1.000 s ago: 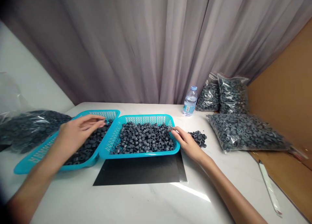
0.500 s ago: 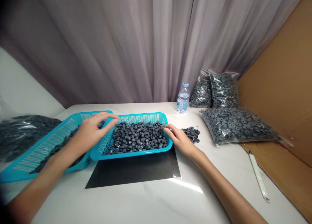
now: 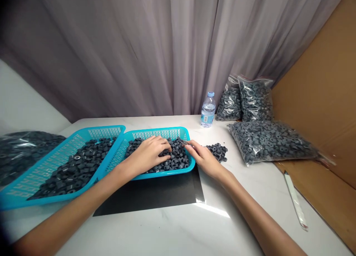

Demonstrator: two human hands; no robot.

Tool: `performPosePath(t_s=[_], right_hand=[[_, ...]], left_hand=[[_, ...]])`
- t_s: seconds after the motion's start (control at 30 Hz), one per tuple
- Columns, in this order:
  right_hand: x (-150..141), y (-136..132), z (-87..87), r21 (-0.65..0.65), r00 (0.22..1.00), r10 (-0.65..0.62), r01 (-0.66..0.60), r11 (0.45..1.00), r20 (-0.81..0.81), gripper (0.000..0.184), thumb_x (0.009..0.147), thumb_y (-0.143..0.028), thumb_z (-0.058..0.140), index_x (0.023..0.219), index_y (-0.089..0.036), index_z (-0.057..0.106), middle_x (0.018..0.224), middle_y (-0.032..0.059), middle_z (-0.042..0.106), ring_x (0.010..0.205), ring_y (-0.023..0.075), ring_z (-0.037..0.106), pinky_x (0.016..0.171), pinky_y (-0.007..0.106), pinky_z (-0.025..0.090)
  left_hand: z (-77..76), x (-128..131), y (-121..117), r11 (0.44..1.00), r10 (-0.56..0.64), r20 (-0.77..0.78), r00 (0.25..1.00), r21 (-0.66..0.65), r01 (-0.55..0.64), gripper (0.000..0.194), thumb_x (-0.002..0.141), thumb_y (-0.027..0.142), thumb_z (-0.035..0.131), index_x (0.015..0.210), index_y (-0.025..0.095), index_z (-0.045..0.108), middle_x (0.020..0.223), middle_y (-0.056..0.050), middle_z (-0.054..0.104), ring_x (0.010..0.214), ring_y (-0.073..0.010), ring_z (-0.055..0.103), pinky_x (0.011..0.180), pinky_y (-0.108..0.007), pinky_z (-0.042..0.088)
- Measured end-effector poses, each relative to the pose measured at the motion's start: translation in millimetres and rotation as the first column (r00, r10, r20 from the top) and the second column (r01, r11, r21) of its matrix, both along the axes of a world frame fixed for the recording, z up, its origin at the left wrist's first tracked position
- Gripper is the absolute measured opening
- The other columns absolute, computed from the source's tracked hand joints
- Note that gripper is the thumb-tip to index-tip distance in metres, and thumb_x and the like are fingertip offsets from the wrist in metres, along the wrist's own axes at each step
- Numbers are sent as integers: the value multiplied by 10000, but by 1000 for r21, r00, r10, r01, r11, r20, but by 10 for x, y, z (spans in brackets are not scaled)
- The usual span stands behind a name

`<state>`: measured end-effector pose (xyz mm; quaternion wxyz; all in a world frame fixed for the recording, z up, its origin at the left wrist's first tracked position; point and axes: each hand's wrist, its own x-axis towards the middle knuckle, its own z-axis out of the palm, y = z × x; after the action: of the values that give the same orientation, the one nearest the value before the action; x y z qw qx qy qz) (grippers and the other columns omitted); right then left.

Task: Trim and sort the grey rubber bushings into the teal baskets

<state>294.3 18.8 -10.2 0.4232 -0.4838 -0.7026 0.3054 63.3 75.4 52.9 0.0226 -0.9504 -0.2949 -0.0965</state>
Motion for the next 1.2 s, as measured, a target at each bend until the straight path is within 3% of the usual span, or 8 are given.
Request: performPosePath(t_s=[0.17, 0.4, 0.53, 0.87, 1.07, 1.2], right_hand=[[-2, -2, 3, -2, 1000, -5, 5, 1000, 2, 422, 1035, -546, 405, 1219, -245, 637, 1115, 42, 701, 1048, 254, 624, 1048, 408, 428], [8, -4, -14, -19, 1000, -22, 22, 1000, 18, 425, 1035, -558, 396, 1197, -241, 627, 1107, 43, 695, 1099, 263, 618, 1050, 397, 418], [1, -19, -3, -16, 1000, -20, 20, 1000, 21, 435, 1034, -565, 390, 1202, -244, 631, 1124, 51, 697, 1114, 277, 608, 1052, 411, 420], [6, -32, -23, -31, 999, -31, 32, 999, 20, 456, 1026, -573, 406, 1254, -250, 633, 1167, 52, 704, 1152, 290, 605, 1054, 416, 422], [4, -47, -22, -28, 1000, -29, 30, 999, 12, 451, 1029, -565, 403, 1249, -246, 635, 1283, 65, 673, 1192, 287, 593, 1072, 416, 408], [1, -52, -15, -21, 999, -31, 32, 999, 11, 457, 1026, -567, 404, 1251, -244, 635, 1255, 68, 684, 1165, 288, 599, 1060, 422, 422]], left_hand=[[-38, -8, -23, 997, 39, 123, 992, -78, -29, 72, 929, 202, 624, 906, 178, 688, 937, -65, 727, 966, -260, 663, 909, -420, 495], [98, -181, -246, 964, 144, 346, 927, -259, -53, 84, 943, 235, 607, 977, 204, 677, 943, -5, 765, 808, -142, 712, 797, -275, 577], [86, -347, -443, 929, 228, 448, 864, -365, -56, 88, 917, 240, 639, 968, 218, 708, 910, 5, 767, 793, -144, 706, 779, -277, 581], [-31, -504, -639, 928, 243, 516, 821, -370, -42, 150, 886, 256, 712, 1029, 222, 744, 898, -3, 736, 790, -143, 681, 792, -289, 575], [0, -527, -703, 859, 318, 551, 772, -511, 11, 157, 872, 276, 730, 1017, 225, 760, 915, -7, 755, 800, -147, 687, 800, -285, 586], [42, -552, -720, 781, 395, 573, 718, -621, 66, 156, 859, 301, 747, 999, 239, 775, 954, -8, 775, 839, -158, 710, 835, -287, 602]])
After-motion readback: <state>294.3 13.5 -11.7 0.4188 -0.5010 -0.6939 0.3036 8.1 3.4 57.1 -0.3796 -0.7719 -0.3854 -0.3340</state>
